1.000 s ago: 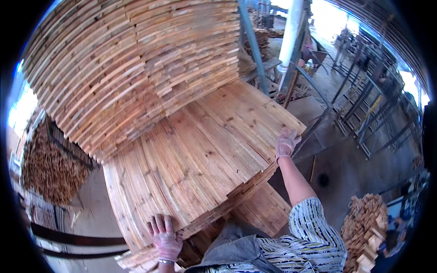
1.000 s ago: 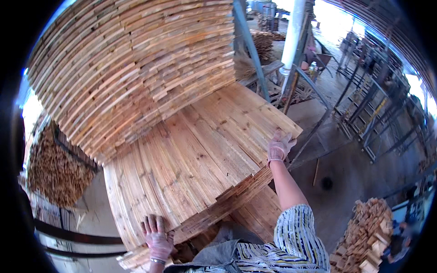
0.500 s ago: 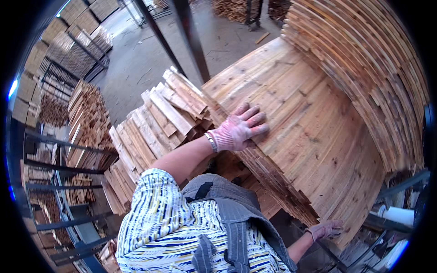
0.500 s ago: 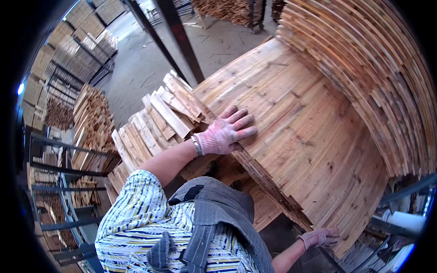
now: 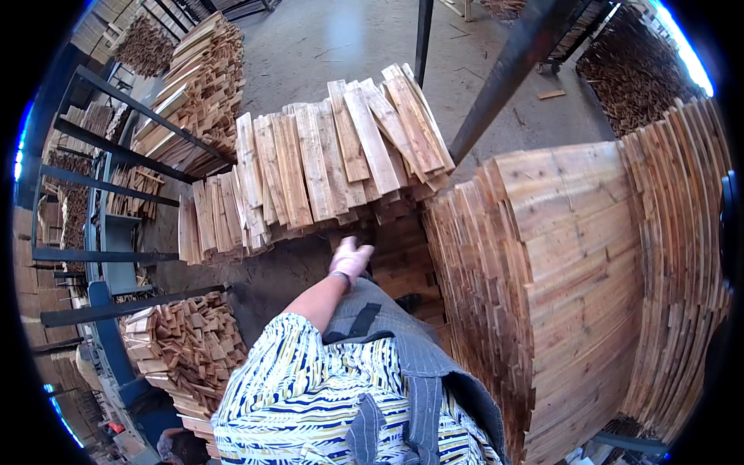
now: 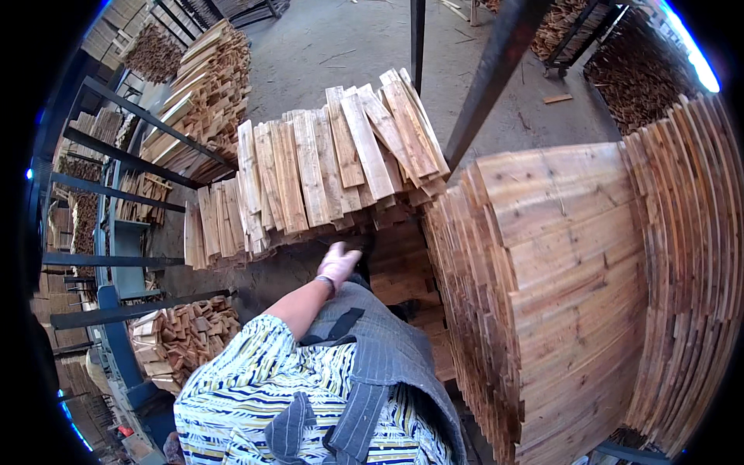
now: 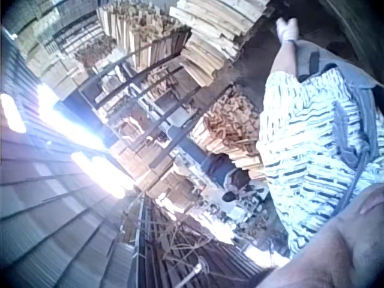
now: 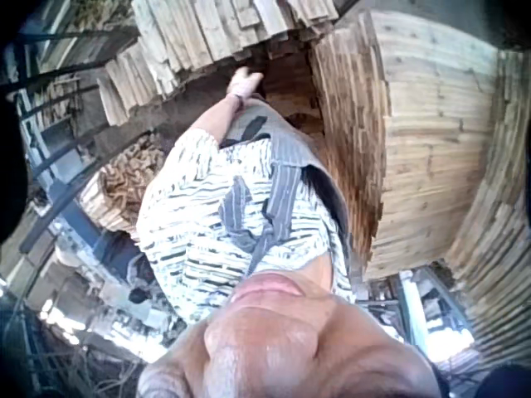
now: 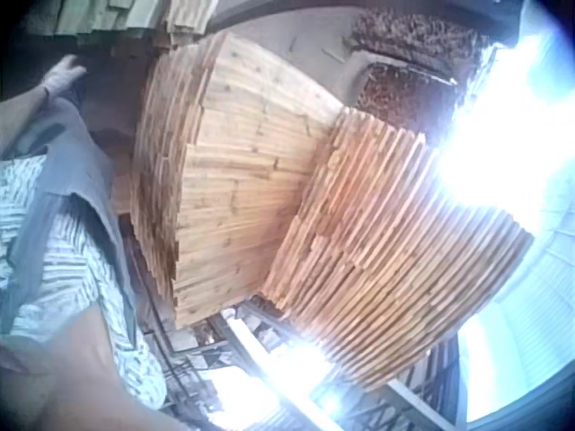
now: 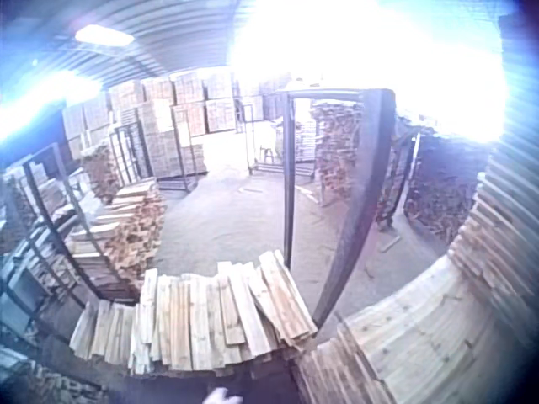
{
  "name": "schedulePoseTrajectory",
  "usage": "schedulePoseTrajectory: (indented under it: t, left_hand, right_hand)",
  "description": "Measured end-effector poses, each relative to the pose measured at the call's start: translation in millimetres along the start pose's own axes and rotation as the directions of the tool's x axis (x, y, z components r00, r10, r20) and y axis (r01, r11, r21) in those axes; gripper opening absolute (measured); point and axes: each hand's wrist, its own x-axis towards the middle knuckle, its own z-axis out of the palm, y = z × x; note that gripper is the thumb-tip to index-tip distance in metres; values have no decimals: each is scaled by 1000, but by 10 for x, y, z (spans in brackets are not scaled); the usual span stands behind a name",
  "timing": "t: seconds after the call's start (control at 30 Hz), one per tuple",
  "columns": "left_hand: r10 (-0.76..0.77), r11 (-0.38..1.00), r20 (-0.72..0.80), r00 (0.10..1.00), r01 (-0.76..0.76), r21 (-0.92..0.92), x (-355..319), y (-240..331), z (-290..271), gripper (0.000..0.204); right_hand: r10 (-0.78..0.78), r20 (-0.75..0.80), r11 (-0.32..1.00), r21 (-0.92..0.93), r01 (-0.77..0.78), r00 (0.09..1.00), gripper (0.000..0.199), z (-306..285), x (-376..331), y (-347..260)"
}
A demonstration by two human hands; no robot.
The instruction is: The person repeatedly picks up bundles of wooden planks from a lower pile and stacks them onto a higher pile. They wear gloves and handle the wood by hand, aligning the planks as they place them.
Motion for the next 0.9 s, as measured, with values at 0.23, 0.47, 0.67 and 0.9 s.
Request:
schedulePoseTrajectory:
  t: [0.23,0.47,0.67,0.9]
  left_hand:
    - [-172,946,-80,982,187,264,1532,-798,-1089,94]
    - [14,695,35,999,-35,718,3449,33,-1296,107]
    - [-44,635,103,994,-52,771,4839,182,-1220,125]
    - [-57,650,169,984,-92,754,5298,127,-1056,137]
  right_hand:
    - [-144,329,969,-144,200,933,56,250,250,-2887]
    - [-579,141,768,-237,595,803,82,1556,2468,-5770]
    - [-496,0,695,-599,397,868,112,1958,4496,-7513]
    - [-317,216,834,-400,380,924,128,2191,5688,-7589]
